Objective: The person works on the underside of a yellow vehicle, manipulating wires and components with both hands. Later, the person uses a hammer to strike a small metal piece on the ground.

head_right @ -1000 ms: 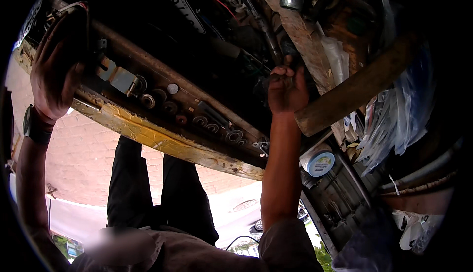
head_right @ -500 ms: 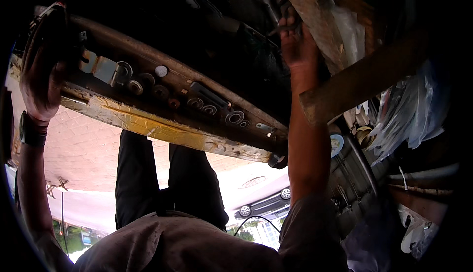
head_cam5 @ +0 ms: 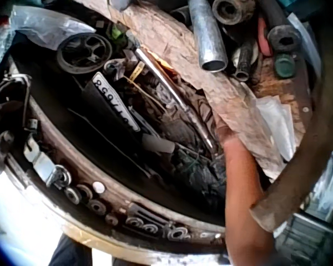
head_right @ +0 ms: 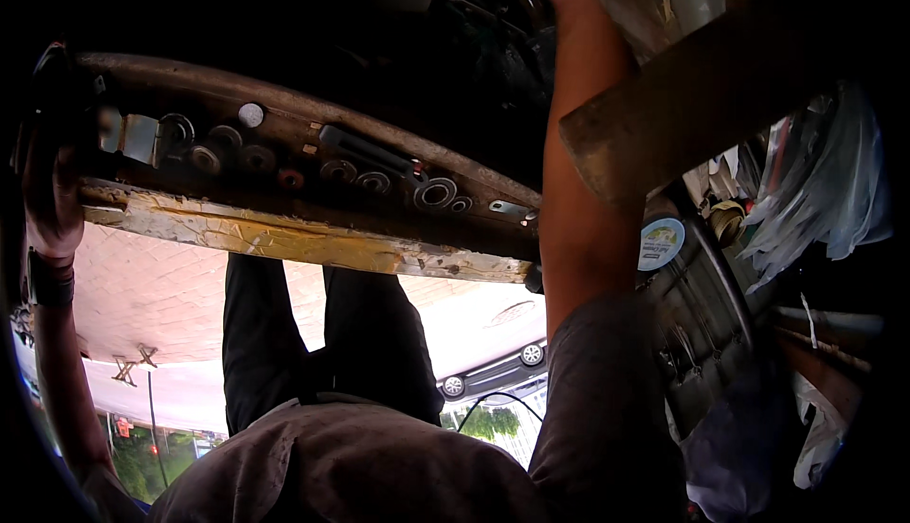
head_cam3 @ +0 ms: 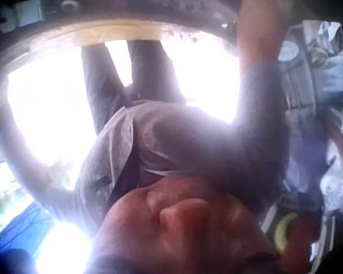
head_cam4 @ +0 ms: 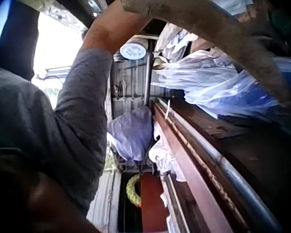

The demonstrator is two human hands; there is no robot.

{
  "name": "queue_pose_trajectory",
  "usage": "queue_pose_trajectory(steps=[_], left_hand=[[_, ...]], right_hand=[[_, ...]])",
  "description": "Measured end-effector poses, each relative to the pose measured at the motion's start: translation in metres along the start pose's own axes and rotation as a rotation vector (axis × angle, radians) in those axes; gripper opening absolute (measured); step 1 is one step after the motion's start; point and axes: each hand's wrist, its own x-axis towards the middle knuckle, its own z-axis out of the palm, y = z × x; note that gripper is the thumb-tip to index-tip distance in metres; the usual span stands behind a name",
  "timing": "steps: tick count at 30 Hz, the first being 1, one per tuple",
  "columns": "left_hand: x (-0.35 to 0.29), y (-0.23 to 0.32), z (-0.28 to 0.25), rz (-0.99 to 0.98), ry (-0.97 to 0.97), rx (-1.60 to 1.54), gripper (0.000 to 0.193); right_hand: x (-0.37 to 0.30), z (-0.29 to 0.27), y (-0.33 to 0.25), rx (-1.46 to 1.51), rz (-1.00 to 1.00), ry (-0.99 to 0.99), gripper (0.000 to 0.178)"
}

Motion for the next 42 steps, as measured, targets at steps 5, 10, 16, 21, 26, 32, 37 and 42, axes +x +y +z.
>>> queue_pose_trajectory(steps=[5,10,16,21,26,32,37,42], left_hand=[[-0.018,-0.010,0.001,0.003,0.056,0.130,0.047],[0.006,0.007,-0.006,0.122,0.110,0.234,0.045],[0.016,0.019,-0.005,0.107,0.196,0.234,0.046],[0.028,0.020,-0.006,0.253,0.209,0.329,0.040],[0.030,0.018,-0.008,0.384,0.222,0.397,0.039],[0.035,0.027,-0.009,0.365,0.270,0.351,0.037],[0.040,0.046,-0.011,0.240,0.301,0.137,0.040],[0.036,0.039,-0.008,0.222,0.334,0.139,0.042]], right_hand=[[-0.096,0.004,-0.011,-0.930,0.138,0.145,0.035],[-0.179,-0.058,-0.006,-1.611,0.279,-0.073,0.048],[-0.190,-0.062,0.026,-1.703,0.387,-0.022,0.057],[-0.195,-0.075,0.008,-1.503,0.424,0.119,0.044],[-0.244,-0.053,-0.072,-1.149,0.299,0.078,0.037],[-0.338,-0.026,-0.125,-1.269,0.184,0.328,0.039],[-0.397,-0.043,-0.103,-1.282,0.115,0.352,0.031],[-0.379,-0.014,-0.061,-1.407,-0.193,0.225,0.043]])
